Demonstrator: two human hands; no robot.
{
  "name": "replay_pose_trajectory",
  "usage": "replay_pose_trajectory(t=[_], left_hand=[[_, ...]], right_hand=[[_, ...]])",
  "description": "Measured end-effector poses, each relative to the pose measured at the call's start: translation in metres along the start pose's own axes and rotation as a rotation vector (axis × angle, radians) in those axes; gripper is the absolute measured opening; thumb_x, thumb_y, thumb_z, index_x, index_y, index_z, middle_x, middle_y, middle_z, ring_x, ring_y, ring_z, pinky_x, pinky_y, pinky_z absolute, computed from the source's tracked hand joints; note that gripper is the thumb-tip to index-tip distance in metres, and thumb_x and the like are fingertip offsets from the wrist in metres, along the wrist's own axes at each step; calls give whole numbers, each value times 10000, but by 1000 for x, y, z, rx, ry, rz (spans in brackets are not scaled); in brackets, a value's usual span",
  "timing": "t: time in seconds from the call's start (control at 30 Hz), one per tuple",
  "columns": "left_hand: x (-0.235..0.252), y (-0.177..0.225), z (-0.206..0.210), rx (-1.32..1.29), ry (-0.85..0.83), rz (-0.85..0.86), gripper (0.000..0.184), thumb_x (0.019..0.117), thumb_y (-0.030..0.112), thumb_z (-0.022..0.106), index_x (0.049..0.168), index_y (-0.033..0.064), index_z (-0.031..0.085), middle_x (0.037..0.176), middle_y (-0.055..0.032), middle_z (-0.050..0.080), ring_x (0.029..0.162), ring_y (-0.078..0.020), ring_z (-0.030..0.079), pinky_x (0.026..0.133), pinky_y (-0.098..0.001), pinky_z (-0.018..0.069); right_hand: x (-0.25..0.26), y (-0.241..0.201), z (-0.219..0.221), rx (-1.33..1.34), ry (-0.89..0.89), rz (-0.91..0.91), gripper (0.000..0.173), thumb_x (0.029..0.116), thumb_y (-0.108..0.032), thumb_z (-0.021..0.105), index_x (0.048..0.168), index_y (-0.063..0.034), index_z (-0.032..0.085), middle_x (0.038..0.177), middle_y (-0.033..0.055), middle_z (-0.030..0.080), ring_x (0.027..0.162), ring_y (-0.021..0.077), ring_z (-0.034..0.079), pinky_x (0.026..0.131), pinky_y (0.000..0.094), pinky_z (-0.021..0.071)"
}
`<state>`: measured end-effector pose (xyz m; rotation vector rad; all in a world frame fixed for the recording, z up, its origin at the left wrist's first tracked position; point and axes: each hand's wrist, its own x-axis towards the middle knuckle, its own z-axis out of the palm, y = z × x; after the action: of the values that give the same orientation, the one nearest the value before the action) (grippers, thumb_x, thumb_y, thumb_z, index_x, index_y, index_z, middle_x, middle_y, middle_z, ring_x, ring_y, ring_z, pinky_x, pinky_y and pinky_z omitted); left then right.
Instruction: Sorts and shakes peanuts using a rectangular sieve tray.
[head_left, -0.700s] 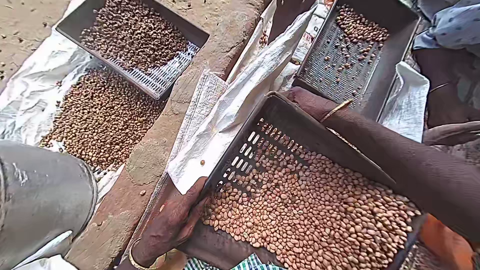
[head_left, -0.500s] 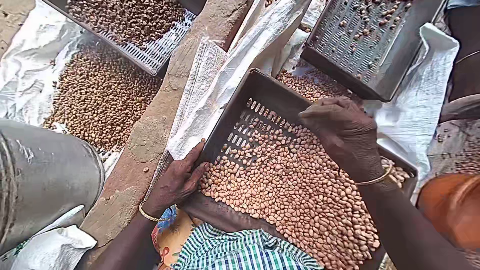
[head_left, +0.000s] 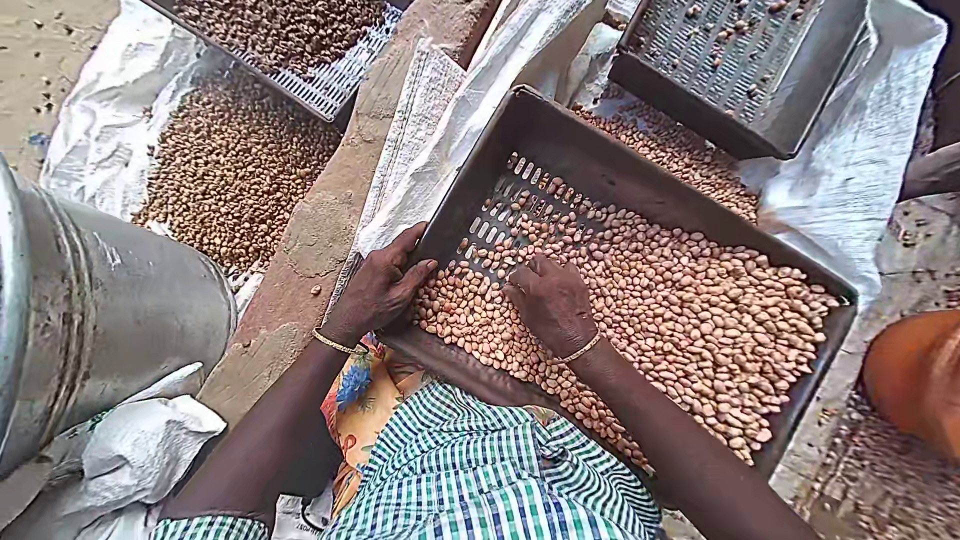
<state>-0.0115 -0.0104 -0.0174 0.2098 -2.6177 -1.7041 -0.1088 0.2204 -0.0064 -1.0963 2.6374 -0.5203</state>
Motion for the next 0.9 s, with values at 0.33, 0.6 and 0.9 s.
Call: replay_pose_trajectory(t=[0.33,0.6,0.9], left_hand=[[5,-2,2,-126,-11,47,416,1014,76,548,1409,-47,507,1156,-68,697,968,49,647,891,-138,518],[7,0,2,-116,1,37,419,1041,163,555,1404,-41,511,1151,-58,700,977,36,653,910,-157,522],[-32,60,15,-654,-21,-276,581,1095,524,237,952,97,604,610,46,621,436,20,517,405,-122,423]], right_hand=[[-5,16,-1,1392,-107,76,140,991,-151,537,1056,-168,660,932,-95,691,687,-34,605,596,132,513],[-29,-9,18,483,80,-12,97,873,10,690,932,58,750,729,95,606,619,117,506,589,234,432],[-8,-60,-6,1249,199,-106,76,957,-59,667,1019,-43,709,895,-105,647,694,-83,553,640,93,503]])
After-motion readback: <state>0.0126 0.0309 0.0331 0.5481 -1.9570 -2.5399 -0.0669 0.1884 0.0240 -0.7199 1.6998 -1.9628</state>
